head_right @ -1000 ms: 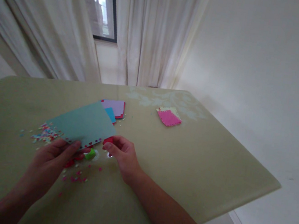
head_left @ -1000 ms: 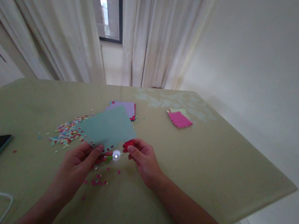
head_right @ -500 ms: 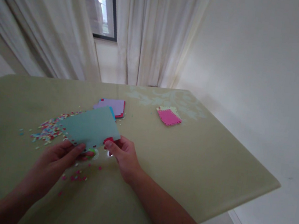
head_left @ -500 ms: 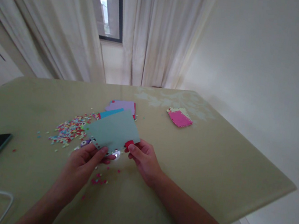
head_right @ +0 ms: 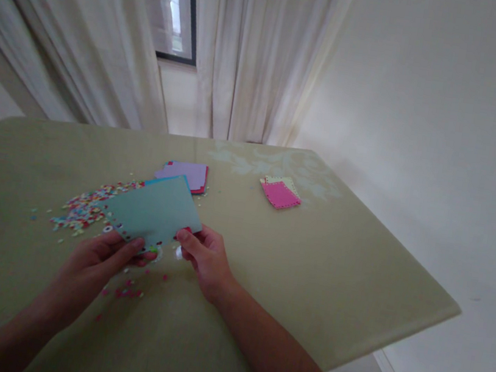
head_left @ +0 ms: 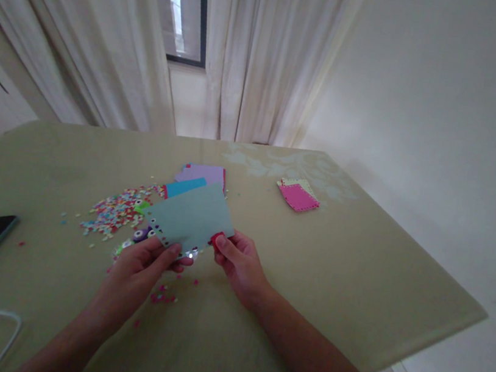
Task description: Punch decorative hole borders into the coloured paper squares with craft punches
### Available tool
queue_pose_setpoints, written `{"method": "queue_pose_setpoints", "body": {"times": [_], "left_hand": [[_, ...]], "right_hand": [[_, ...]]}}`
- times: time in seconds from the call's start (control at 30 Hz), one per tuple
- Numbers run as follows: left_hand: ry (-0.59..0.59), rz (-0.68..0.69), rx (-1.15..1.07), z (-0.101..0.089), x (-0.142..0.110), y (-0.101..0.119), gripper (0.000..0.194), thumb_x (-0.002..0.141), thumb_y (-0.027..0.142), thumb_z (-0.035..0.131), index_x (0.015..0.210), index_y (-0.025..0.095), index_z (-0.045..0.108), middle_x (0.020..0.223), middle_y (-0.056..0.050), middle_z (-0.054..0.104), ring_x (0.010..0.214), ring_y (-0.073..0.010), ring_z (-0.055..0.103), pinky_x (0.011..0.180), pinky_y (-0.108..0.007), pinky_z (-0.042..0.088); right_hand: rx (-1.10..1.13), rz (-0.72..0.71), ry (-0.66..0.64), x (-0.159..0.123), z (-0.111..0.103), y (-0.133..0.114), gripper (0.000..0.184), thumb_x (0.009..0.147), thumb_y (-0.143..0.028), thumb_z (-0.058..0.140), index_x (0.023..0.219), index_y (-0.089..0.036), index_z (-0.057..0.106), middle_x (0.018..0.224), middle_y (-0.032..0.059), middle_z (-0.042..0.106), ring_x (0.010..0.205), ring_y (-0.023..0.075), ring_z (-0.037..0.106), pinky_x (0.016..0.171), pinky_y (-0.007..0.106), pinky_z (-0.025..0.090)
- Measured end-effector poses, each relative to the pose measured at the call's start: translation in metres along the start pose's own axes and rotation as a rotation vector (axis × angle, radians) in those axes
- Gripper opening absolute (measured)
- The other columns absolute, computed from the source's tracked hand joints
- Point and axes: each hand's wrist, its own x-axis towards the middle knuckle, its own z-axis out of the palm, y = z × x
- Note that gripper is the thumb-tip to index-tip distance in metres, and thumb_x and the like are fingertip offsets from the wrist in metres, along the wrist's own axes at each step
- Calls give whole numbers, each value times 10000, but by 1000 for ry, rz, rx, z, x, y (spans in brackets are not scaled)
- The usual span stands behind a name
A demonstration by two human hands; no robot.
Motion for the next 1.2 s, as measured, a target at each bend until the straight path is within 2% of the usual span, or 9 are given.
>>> {"method": "queue_pose_setpoints", "body": {"times": [0.27,0.53,0.67,0.9,1.2], "left_hand": [[-21,16,38,1,-2,1,450,765,661,804,758,222,706,728,-47,814,760,-266,805,697,-333,618],[-32,47,40,1,-2,-3,383,816,598,784,749,232,695,736,-48,816,774,-274,811,707,-336,614],[-31,23,57,1,-2,-4,394,813,611,777,755,228,703,747,-60,821,782,-285,812,676,-335,605],[-34,16,51,4,-1,0,391,803,608,775,778,222,716,731,-56,815,770,-278,810,668,-327,604],[-28,2,21,6,-3,-2,371,794,588,802,783,224,732,760,-64,825,772,-284,807,693,-353,628]], "right_hand": [[-28,4,14,2,-3,0,462,638,-551,979,747,-180,726,684,-39,534,601,93,361,569,278,232],[-42,7,16,1,-2,-1,472,641,-584,967,730,-186,727,688,-28,560,598,98,360,572,280,250],[-34,19,34,1,-2,-1,479,631,-587,971,759,-188,740,715,-15,591,608,103,373,575,279,254],[-41,4,26,1,-2,-1,482,639,-585,968,698,-187,703,668,-38,499,603,102,329,583,283,233],[-79,-1,32,-1,-3,-1,487,660,-603,938,727,-190,689,685,-34,512,594,102,290,575,297,198]]}}
